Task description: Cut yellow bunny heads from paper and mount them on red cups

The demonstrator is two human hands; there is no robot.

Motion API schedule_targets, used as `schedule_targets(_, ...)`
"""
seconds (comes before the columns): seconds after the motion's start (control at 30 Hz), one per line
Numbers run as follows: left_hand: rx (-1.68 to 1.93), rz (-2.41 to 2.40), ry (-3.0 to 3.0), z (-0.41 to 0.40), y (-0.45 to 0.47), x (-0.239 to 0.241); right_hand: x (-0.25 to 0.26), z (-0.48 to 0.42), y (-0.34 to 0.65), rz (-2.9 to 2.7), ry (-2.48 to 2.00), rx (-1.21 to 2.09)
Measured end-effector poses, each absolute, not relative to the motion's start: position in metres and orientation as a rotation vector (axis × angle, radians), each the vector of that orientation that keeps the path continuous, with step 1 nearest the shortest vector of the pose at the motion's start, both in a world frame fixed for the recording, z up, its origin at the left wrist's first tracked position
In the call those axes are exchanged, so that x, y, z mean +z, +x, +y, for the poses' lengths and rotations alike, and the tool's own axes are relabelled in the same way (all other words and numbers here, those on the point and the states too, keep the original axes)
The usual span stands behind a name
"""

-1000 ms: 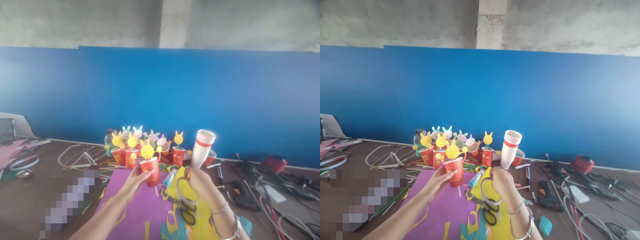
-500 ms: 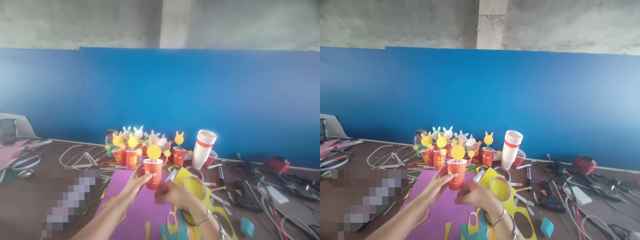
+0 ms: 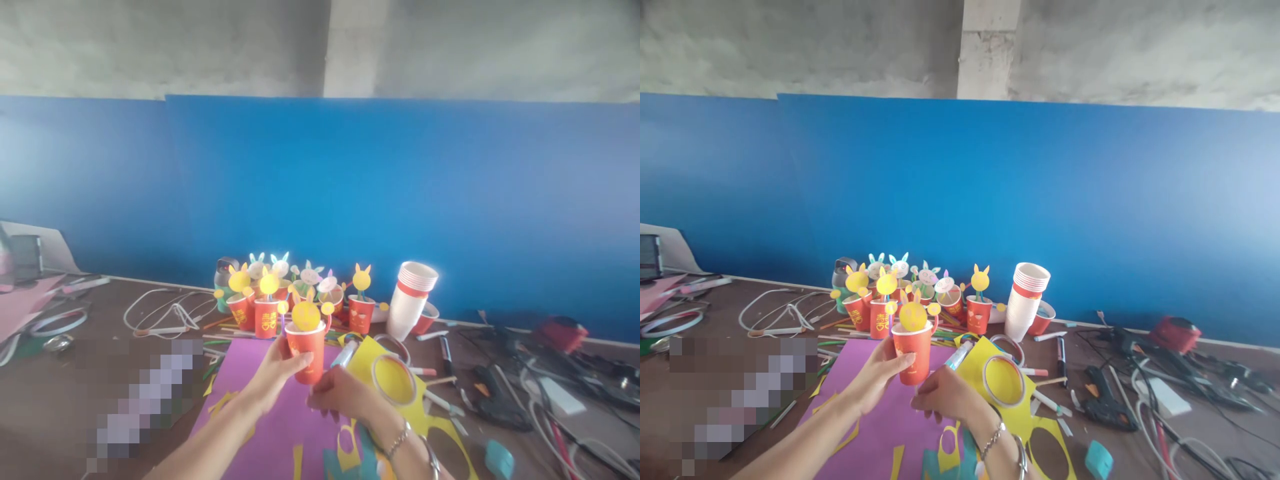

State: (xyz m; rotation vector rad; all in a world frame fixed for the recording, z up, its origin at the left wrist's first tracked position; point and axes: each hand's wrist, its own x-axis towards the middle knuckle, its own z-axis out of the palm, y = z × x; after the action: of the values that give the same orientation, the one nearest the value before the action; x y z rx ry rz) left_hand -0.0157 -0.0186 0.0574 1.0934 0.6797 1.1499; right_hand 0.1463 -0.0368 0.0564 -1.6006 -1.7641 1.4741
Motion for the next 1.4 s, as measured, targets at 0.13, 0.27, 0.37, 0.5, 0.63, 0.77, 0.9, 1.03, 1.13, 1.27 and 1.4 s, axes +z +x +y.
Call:
schedule_targets(0.13,1.153,0.682,1.103,-0.0214,-0.0146,0.0617,0.0576,-0.0367,0.1487,-1.798,-1.597,1.499)
schedule_targets(0.27,1.106,0.646,1.136,-0.0224,-0.0133,0.0627,0.0595,-0.0332,0.1478,-1.687,-1.583,1.49)
schedule_targets(0.37,1.099,0.637,1.142,-0.0214,-0.0129,0.062,0.0592,-0.0323,0.1469,-1.62,-1.596,1.479)
schedule_targets(0.5,1.139,0.667,1.137,-0.0208,-0.0141,0.0642,0.0586,-0.0359,0.148,-1.738,-1.57,1.519)
schedule_targets(0.63,1.147,0.687,1.147,-0.0219,-0.0153,0.0649,0.0595,-0.0386,0.1502,-1.83,-1.584,1.565)
schedule_targets(0.77,1.114,0.669,1.145,-0.0213,-0.0137,0.0597,0.0586,-0.0344,0.1509,-1.71,-1.562,1.56)
schedule_targets(0.9,1.075,0.635,1.154,-0.0196,-0.013,0.0574,0.0572,-0.0308,0.1506,-1.638,-1.594,1.549)
schedule_targets(1.03,1.132,0.647,1.147,-0.0198,-0.0148,0.061,0.059,-0.034,0.1524,-1.761,-1.61,1.609)
schedule_targets(1.13,1.151,0.661,1.147,-0.0207,-0.0149,0.0611,0.0609,-0.0365,0.1538,-1.805,-1.602,1.629)
schedule_targets(1.27,1.1,0.652,1.134,-0.021,-0.0133,0.0568,0.0623,-0.0355,0.1526,-1.72,-1.631,1.595)
schedule_targets(1.4,1.095,0.632,1.14,-0.0209,-0.0134,0.0588,0.0627,-0.0345,0.1516,-1.679,-1.63,1.564)
